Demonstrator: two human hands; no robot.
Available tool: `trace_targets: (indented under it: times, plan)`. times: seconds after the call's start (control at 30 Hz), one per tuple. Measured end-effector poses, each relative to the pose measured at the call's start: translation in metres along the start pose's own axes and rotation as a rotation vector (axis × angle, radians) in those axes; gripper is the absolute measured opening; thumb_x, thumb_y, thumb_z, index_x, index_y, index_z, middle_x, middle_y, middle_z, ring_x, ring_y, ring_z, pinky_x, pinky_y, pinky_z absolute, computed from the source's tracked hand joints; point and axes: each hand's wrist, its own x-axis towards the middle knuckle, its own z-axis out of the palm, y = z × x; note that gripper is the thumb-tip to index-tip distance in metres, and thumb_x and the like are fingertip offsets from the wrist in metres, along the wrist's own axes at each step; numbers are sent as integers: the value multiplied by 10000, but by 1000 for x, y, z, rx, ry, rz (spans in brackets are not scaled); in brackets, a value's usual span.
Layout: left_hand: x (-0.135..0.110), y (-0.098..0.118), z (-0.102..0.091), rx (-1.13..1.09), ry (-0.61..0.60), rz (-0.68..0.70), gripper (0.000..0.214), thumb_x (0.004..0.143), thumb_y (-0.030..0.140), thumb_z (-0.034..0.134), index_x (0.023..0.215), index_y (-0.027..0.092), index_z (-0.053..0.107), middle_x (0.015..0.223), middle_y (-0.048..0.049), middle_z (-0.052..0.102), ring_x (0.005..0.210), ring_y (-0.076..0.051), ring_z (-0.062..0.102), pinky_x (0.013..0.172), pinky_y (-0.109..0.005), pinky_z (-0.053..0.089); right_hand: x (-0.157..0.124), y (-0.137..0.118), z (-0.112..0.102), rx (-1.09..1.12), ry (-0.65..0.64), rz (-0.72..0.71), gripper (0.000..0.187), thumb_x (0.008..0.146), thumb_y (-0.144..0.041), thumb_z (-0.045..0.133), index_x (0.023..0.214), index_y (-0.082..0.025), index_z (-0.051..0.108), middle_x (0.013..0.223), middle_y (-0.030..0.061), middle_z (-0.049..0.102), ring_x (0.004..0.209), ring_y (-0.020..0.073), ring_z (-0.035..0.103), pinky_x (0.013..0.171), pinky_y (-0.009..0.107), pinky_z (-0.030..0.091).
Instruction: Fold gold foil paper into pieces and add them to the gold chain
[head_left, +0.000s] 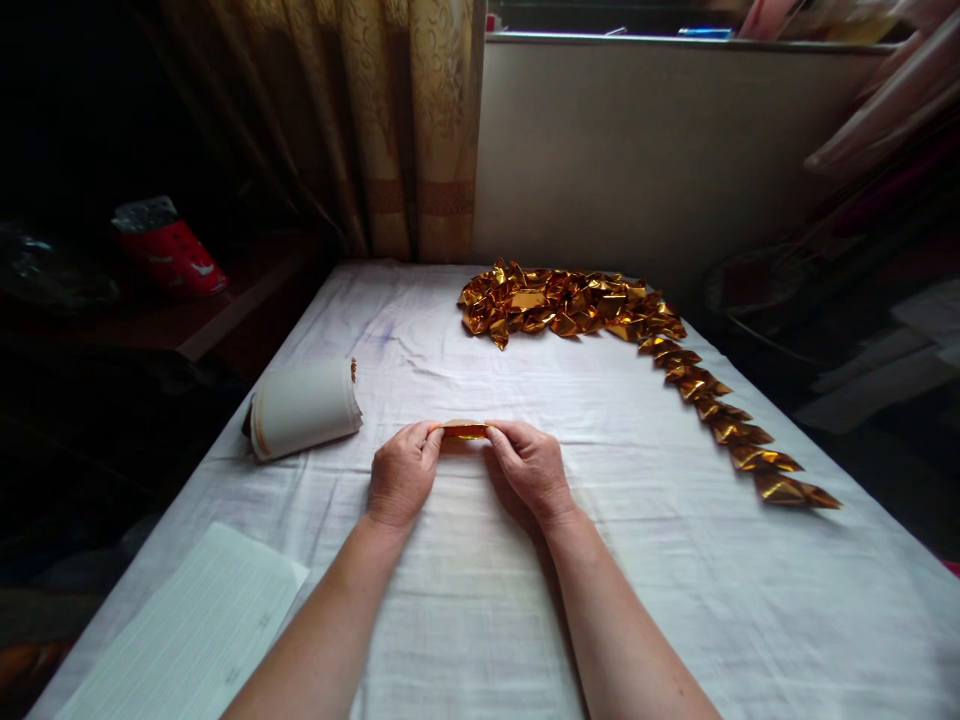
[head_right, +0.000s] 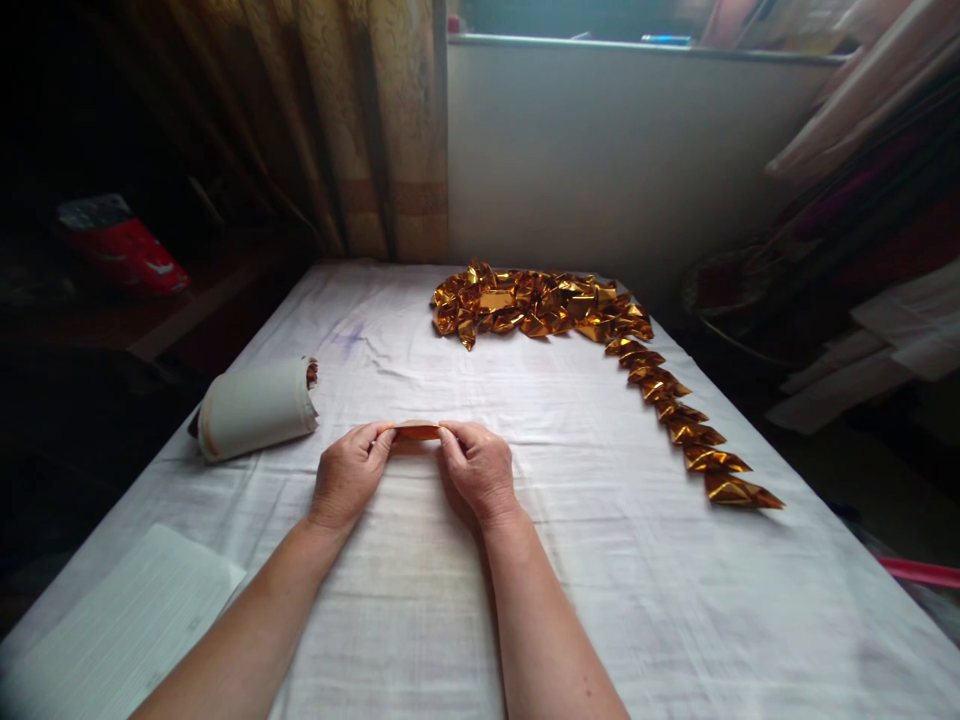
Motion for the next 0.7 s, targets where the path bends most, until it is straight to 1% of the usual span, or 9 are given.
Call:
trace_targets:
  times: [0.2, 0.4, 0.57, 0.7]
  plan:
    - [1, -2, 1, 40, 5, -14, 254, 938, 289, 471, 982, 218, 711, 986, -54, 750, 891, -184, 681, 800, -257, 487, 0, -2, 0, 32, -34, -6, 238, 879, -342, 535, 893, -257, 757, 924, 34, 771, 838, 205, 712, 781, 313, 541]
    - [1, 0, 0, 72, -16, -15, 244, 940, 276, 471, 958, 220, 708, 970, -53, 743, 877, -184, 674, 783, -255, 473, -1, -2, 0, 25, -60, 0, 236, 875, -329, 535, 891, -263, 761, 913, 33, 772, 828, 212, 715, 760, 319, 540]
    - [2, 2, -1, 132, -32, -18, 237, 947, 262, 464, 931, 205, 694, 937, -60, 730, 845, -186, 661, 752, -253, 456, -1, -4, -2, 61, -96, -17, 235, 878, -322, 537, 886, -249, 760, 887, 33, 772, 803, 202, 713, 736, 299, 532]
    - [1, 3, 0, 199, -19, -14, 231, 955, 259, 463, 910, 191, 679, 899, -59, 721, 814, -192, 651, 703, -257, 438, -1, -3, -1, 123, -101, -34, 224, 876, -322, 550, 876, -232, 756, 864, 35, 770, 774, 187, 707, 720, 282, 529]
